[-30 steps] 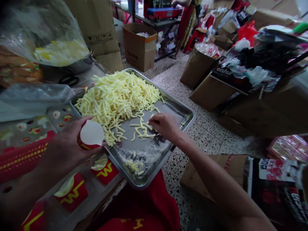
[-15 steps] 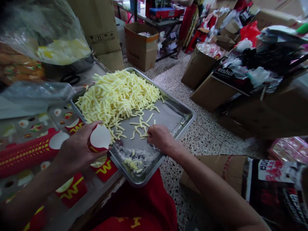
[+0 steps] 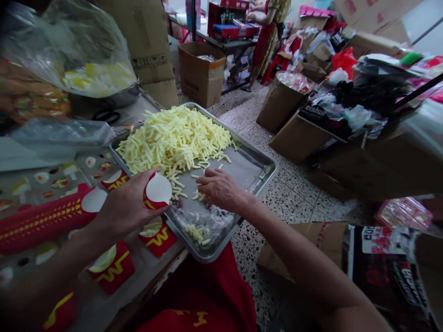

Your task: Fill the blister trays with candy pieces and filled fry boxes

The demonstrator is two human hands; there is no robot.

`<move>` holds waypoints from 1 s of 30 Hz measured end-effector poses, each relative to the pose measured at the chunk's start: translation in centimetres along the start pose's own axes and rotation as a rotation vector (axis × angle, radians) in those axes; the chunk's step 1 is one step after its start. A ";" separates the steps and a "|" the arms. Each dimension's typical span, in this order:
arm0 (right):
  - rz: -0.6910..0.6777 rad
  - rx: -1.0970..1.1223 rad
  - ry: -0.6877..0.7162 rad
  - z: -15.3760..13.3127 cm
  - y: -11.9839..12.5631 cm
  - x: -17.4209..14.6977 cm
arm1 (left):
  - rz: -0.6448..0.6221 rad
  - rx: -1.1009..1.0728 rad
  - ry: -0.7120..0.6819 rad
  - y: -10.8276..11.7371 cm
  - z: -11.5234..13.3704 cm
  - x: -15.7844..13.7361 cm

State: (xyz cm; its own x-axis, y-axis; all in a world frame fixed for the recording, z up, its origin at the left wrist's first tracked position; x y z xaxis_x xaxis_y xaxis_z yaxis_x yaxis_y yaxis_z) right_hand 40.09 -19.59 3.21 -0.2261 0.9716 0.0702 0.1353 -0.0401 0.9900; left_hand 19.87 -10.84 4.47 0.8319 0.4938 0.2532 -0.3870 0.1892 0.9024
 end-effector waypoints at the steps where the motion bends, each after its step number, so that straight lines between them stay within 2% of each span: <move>1: -0.042 -0.064 0.102 -0.2 0.2 0.3 | -0.003 -0.004 -0.007 0.0 -0.2 -0.2; 5: -0.112 -0.193 0.396 -0.3 0.2 1.2 | -0.052 0.003 0.005 -0.3 -0.3 -0.3; 7: -0.123 -0.208 0.472 -0.4 -0.5 1.6 | -0.099 0.017 0.010 -0.6 0.2 0.1; 9: -0.128 -0.197 0.481 -0.4 -1.4 1.8 | -0.159 0.050 0.016 -1.0 0.8 0.7; 12: -0.065 -0.085 0.305 -0.4 -1.8 1.5 | -0.227 0.130 0.036 -1.3 1.5 1.1; 17: 0.224 0.351 -0.333 0.0 0.3 -2.2 | -0.251 0.158 -0.039 -2.7 3.7 1.9; 19: 0.245 0.383 -0.490 -0.9 0.6 -4.0 | -0.279 0.100 -0.087 -4.1 5.5 2.5; 23: 0.077 0.165 -0.598 -3.5 -0.4 -5.8 | -0.315 -0.062 -0.135 -7.3 9.2 3.4; 25: 0.011 0.144 -0.621 -4.0 -0.8 -6.3 | -0.326 -0.115 -0.139 -8.6 10.2 3.5; 28: -0.034 0.295 -0.566 -3.7 -1.2 -6.7 | -0.325 -0.166 -0.126 -9.5 10.0 3.6; 30: 0.019 0.455 -0.567 -2.7 -1.3 -6.5 | -0.286 -0.248 -0.114 -9.6 9.4 3.9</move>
State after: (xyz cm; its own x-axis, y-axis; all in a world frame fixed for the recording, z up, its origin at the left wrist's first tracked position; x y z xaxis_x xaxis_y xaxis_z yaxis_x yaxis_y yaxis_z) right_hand 38.82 -26.50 1.83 0.2982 0.9482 -0.1097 0.5503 -0.0769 0.8314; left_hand 30.59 -18.67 0.06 0.9536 0.2964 0.0538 -0.2060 0.5114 0.8343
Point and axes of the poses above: each hand's wrist, its own x-axis towards the middle knuckle, its own y-axis out of the back of the hand, z = x × y, the point moved 5 cm from there along x, towards the middle knuckle, and after that the axes turned 14 degrees about -y, right-handed, at the moved point
